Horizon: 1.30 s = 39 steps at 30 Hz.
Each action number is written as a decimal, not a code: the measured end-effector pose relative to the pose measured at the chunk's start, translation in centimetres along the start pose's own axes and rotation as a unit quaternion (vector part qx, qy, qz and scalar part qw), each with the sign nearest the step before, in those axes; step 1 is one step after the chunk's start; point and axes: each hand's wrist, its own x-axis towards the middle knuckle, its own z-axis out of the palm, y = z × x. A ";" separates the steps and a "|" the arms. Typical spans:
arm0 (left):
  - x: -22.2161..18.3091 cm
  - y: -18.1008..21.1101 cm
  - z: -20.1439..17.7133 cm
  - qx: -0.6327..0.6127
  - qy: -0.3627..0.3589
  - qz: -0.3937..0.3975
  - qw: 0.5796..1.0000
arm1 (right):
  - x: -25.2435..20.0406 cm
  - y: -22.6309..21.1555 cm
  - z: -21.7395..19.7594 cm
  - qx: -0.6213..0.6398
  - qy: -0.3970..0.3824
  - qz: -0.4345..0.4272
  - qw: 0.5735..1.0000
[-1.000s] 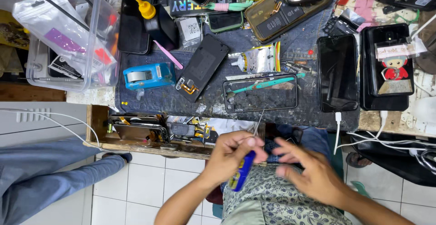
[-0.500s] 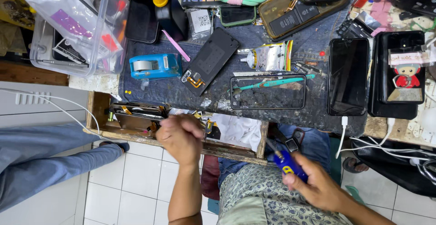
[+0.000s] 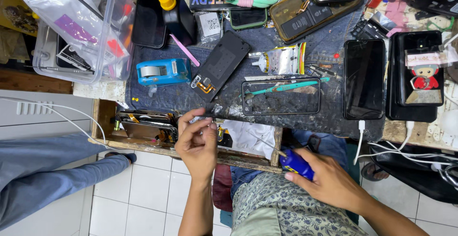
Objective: The person disassembles a mobile phone, uses a screwdriver to remove internal components, and then uses a motorized screwdriver to work on the device's chassis and internal parts.
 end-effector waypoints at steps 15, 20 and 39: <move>3.1 -1.1 0.2 0.323 0.087 0.103 0.937 | 5.8 -2.8 4.3 -0.272 0.199 -0.301 0.892; 6.9 0.3 2.0 0.408 0.060 0.077 0.908 | 5.5 -2.8 4.8 -0.285 0.205 -0.320 0.880; 6.1 -2.6 -2.4 -0.111 0.090 -0.077 0.987 | 4.0 -1.6 -5.9 -0.132 0.496 -0.163 0.842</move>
